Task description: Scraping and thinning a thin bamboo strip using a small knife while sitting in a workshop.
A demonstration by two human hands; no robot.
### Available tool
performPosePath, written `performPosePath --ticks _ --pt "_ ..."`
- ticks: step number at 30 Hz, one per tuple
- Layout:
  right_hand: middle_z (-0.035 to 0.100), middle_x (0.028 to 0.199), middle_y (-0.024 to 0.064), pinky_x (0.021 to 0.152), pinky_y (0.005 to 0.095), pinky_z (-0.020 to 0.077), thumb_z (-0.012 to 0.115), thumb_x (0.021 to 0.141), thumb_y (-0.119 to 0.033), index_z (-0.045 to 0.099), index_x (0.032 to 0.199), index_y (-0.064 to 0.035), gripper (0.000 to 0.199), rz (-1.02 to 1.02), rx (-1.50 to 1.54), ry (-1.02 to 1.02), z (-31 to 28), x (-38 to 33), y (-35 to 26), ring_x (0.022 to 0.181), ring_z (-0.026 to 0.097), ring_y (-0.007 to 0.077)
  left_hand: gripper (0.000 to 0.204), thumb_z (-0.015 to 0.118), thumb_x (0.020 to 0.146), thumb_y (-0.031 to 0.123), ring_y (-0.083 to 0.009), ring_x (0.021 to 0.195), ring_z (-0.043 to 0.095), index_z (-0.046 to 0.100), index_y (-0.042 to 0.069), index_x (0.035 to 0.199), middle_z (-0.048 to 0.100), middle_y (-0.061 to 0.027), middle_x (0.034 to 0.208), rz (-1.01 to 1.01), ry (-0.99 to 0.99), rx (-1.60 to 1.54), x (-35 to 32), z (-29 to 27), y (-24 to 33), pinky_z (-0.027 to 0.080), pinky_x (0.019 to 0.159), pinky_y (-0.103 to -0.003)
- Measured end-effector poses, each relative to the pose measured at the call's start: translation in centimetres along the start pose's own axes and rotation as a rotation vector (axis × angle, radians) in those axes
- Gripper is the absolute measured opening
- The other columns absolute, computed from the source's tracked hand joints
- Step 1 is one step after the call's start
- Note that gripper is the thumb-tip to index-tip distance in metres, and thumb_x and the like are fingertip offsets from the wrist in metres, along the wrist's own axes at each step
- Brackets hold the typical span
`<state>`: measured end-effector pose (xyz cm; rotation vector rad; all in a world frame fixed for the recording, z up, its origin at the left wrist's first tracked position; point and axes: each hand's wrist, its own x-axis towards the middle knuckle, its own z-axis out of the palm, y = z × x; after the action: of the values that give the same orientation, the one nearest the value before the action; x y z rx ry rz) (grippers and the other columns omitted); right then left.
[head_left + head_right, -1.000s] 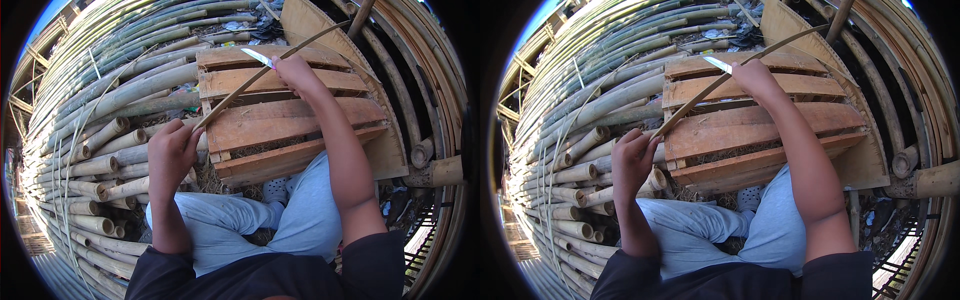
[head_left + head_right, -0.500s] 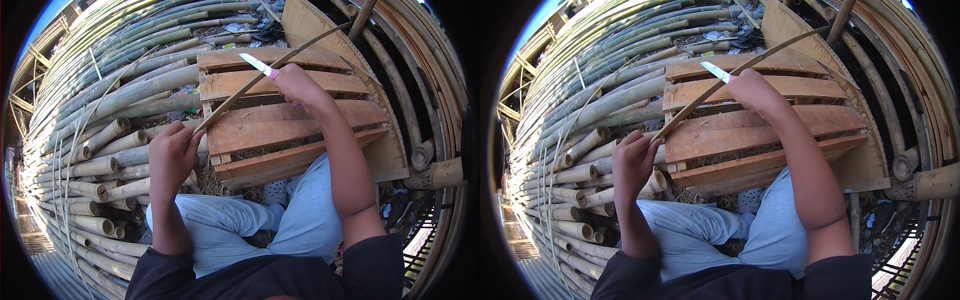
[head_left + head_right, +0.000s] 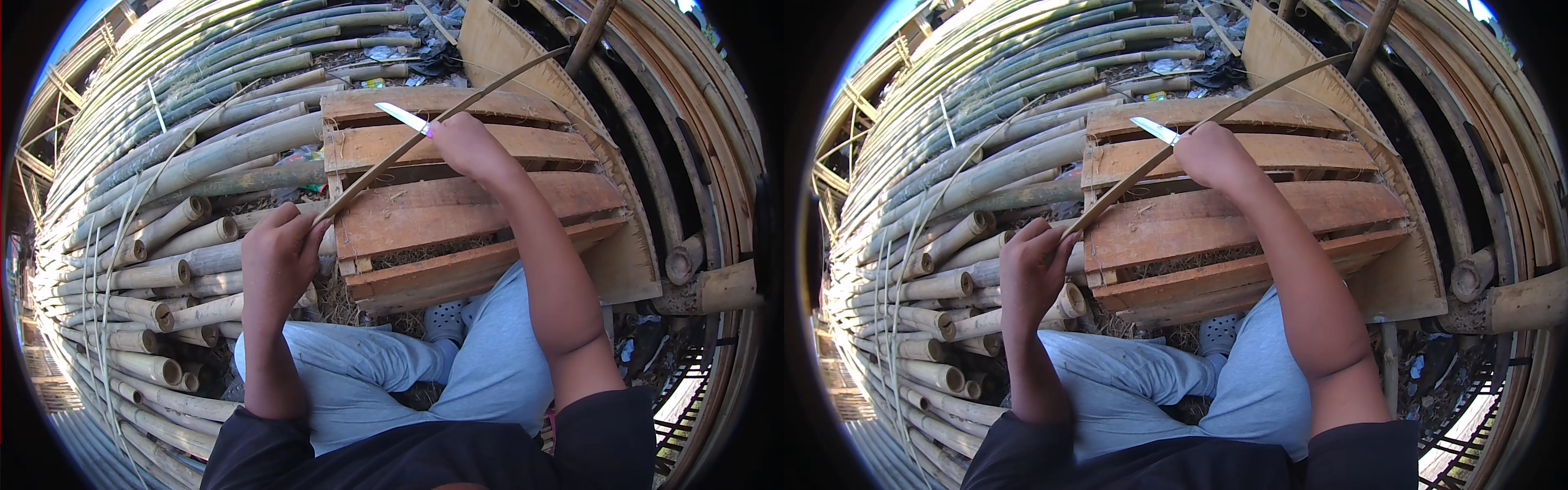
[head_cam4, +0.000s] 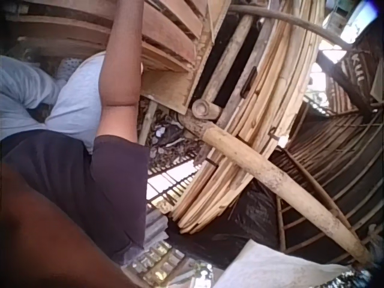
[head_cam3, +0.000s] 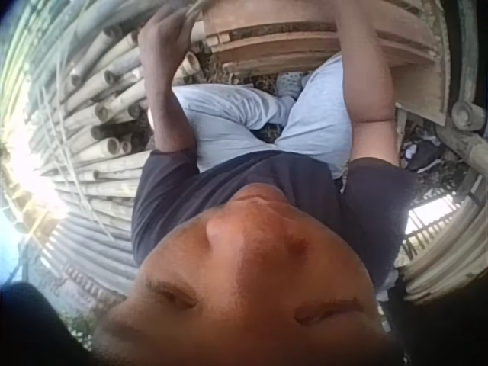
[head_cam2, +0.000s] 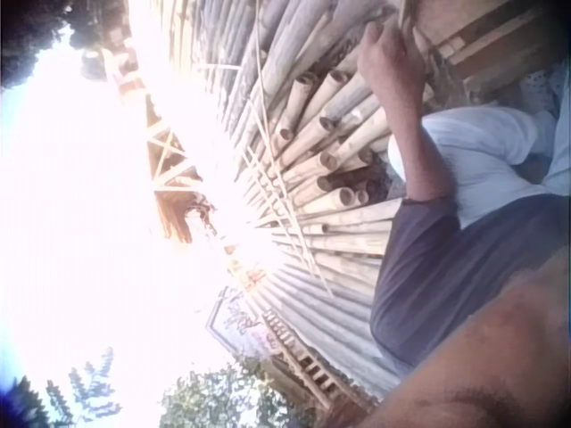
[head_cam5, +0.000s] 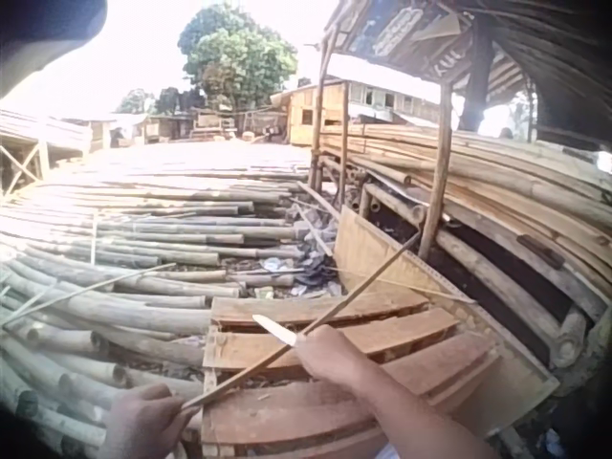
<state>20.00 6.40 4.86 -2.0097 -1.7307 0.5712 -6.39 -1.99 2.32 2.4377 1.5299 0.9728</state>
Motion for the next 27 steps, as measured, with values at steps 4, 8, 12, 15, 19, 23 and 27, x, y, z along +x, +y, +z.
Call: performPosePath --ticks 4,8,12,15,19,23,27 --pt "0.070 0.093 0.0304 0.086 0.0465 0.0553 0.057 0.089 -0.024 0.073 0.097 0.0083 0.037 0.038 -0.043 0.059 0.9 1.4 1.0 0.091 0.070 0.0430 0.010 0.074 0.087 0.014 -0.0325 0.065 0.058 0.073 0.004 0.090 0.054 -0.0119 0.073 -0.008 -0.016 0.015 0.1 0.2 -0.1 0.045 0.059 -0.042" --pt "0.070 0.095 0.0308 0.087 0.0472 0.0550 0.056 0.089 -0.021 0.073 0.097 0.0089 0.036 0.022 0.042 -0.087 0.0 0.6 0.0 0.092 0.070 0.0423 0.010 0.075 0.087 0.015 -0.0320 0.066 0.059 0.073 0.005 0.090 0.055 -0.0110 0.073 0.004 0.012 -0.008 0.0 0.2 -0.3 0.046 0.059 -0.043" --pt "0.068 0.085 0.0317 0.077 0.0507 0.0521 0.049 0.101 -0.025 0.070 0.095 0.0110 0.042 -0.087 -0.007 -0.005 1.7 -1.1 -1.1 0.084 0.068 0.0461 0.011 0.074 0.087 0.012 -0.0320 0.063 0.056 0.074 0.002 0.091 0.053 -0.0130 0.071 -0.014 0.007 -0.024 0.0 0.0 0.0 0.044 0.059 -0.041" --pt "0.071 0.089 0.0264 0.085 0.0465 0.0561 0.056 0.087 -0.016 0.072 0.101 0.0086 0.032 -0.039 -0.104 -0.011 0.8 -1.5 -2.1 0.089 0.071 0.0412 0.010 0.074 0.087 0.011 -0.0321 0.064 0.057 0.074 0.002 0.091 0.054 -0.0132 0.072 -0.016 0.012 -0.031 -0.2 -0.1 -0.3 0.045 0.060 -0.041" --pt "0.071 0.094 0.0281 0.089 0.0465 0.0544 0.056 0.090 -0.017 0.071 0.104 0.0076 0.032 0.004 -0.215 -0.051 0.5 -1.4 -1.7 0.094 0.070 0.0419 0.010 0.074 0.087 0.011 -0.0321 0.065 0.059 0.074 0.002 0.091 0.055 -0.0131 0.073 -0.015 0.009 -0.017 -0.1 -0.2 0.0 0.046 0.060 -0.041" --pt "0.069 0.091 0.0308 0.086 0.0492 0.0534 0.051 0.097 -0.021 0.071 0.097 0.0094 0.036 0.028 -0.108 -0.012 0.6 -1.4 -1.9 0.090 0.069 0.0442 0.011 0.075 0.087 0.012 -0.0322 0.066 0.059 0.075 0.003 0.093 0.057 -0.0126 0.074 -0.027 -0.003 -0.013 -0.4 -0.1 -0.4 0.046 0.061 -0.042" --pt "0.069 0.091 0.0313 0.085 0.0493 0.0535 0.051 0.097 -0.020 0.071 0.097 0.0093 0.035 0.003 -0.166 0.015 2.0 -1.5 -1.4 0.090 0.069 0.0446 0.012 0.075 0.087 0.013 -0.0321 0.067 0.059 0.075 0.003 0.093 0.057 -0.0126 0.074 -0.029 0.004 -0.010 -0.3 -0.1 -0.2 0.046 0.061 -0.042"
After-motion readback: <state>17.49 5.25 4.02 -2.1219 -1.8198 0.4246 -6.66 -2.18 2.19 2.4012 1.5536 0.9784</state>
